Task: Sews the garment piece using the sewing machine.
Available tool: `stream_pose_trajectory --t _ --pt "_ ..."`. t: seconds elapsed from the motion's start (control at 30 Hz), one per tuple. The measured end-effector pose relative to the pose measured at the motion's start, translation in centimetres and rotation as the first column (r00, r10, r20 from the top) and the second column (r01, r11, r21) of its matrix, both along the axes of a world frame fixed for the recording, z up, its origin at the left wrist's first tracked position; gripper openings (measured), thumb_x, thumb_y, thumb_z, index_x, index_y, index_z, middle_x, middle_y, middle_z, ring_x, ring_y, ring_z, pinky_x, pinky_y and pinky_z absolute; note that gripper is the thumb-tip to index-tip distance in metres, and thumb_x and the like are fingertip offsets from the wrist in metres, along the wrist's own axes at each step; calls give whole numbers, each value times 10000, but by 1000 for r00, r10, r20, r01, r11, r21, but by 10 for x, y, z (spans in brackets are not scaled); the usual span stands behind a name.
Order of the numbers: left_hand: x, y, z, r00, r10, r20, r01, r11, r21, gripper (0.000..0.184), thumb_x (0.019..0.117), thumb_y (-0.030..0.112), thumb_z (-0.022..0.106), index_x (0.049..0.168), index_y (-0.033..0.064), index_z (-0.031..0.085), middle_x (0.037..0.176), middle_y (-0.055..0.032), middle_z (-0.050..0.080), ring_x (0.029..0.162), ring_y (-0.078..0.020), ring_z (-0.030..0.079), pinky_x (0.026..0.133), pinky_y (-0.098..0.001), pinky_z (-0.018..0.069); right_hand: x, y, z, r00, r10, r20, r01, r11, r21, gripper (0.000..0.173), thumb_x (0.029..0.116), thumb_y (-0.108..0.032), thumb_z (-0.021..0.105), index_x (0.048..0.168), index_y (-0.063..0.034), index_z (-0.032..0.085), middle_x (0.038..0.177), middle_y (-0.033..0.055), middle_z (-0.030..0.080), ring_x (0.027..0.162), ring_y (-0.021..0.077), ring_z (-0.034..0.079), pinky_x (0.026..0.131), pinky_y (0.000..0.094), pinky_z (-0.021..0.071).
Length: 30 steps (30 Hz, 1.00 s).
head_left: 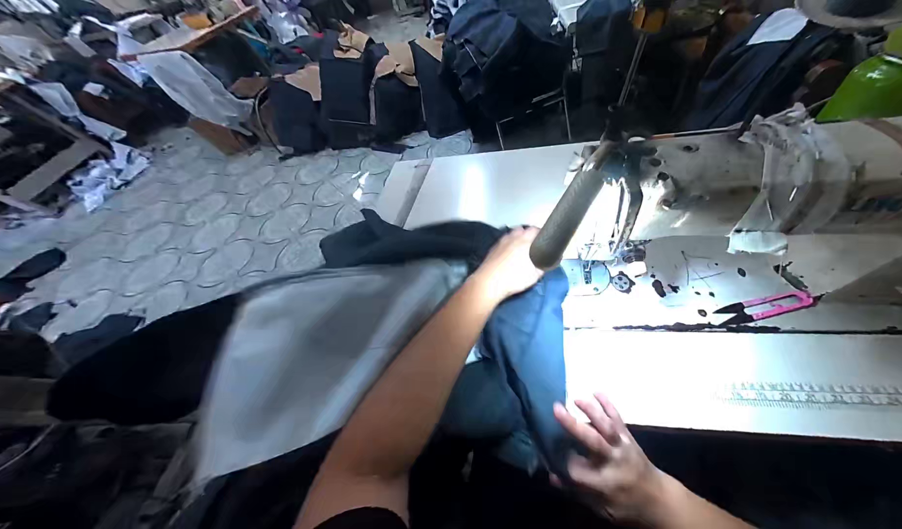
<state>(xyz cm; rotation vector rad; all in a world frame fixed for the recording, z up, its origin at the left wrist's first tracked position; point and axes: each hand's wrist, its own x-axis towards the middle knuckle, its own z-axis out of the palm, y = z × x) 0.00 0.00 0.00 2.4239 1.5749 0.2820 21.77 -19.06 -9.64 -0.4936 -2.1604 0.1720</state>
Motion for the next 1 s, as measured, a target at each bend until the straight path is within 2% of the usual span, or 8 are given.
stream_pose_trajectory --t 0.07,0.2,0.33,0.5,0.63,0.83,0.93,1.0 --pt "14 11 -6 997 -69 -43 66 995 -80 316 1011 312 633 1095 35 760 1243 -185 671 1225 -379 596 1053 -564 448 25 -7 -6 996 44 76 -44 999 -3 319 1094 -391 422 911 -244 639 1506 -63 528 1525 113 289 1252 416 146" --pt "30 24 0 925 21 -380 -38 999 -36 395 931 405 718 1024 23 752 1095 -175 716 1128 -365 619 1015 -549 388 28 -6 2 973 159 -167 -208 919 -335 423 1071 -361 506 812 -82 689 1018 86 764 1136 156 692 1117 329 452" --pt "30 39 -14 995 22 -94 -9 991 133 377 830 216 827 1115 -7 725 1150 -213 697 1131 -391 617 1036 -564 376 27 -1 16 959 -50 -280 -92 876 -473 456 1058 -341 541 713 -48 600 814 72 717 945 101 719 1021 264 523" --pt "41 25 -4 959 193 206 -122 942 -313 373 984 42 650 1319 -98 569 1294 -271 613 1226 -329 587 1075 -435 438 34 -1 16 971 -145 -188 56 909 -413 457 1050 -341 547 669 -91 513 720 58 611 819 123 658 910 222 517" --pt "19 28 -17 981 -138 139 139 990 1 295 928 175 719 1124 -44 707 1121 -228 707 1099 -337 667 968 -506 500 35 -1 14 978 -93 -185 23 936 -351 449 1043 -317 548 649 -107 500 685 54 608 766 147 641 854 242 506" --pt "38 -75 -3 993 -72 -94 73 997 11 529 1025 323 550 1450 8 550 1488 -232 536 1423 -428 462 1154 -628 336 45 1 14 994 68 -84 -87 963 -255 431 1042 -332 541 661 -131 563 807 56 732 887 154 710 935 267 506" --pt "21 -77 -9 990 83 -113 -104 975 -196 551 958 106 534 1508 96 516 1543 -161 507 1427 -422 460 1047 -655 431 38 3 13 993 50 -110 -81 953 -292 457 1062 -321 511 660 -110 560 770 64 708 826 155 694 842 249 528" --pt "-16 -35 0 921 323 -219 -384 850 -361 403 1028 68 511 1426 19 547 1415 -279 554 1326 -508 501 1004 -714 417 28 2 15 995 0 -102 -31 953 -300 464 1057 -305 507 638 -107 541 712 62 651 746 162 654 735 247 524"
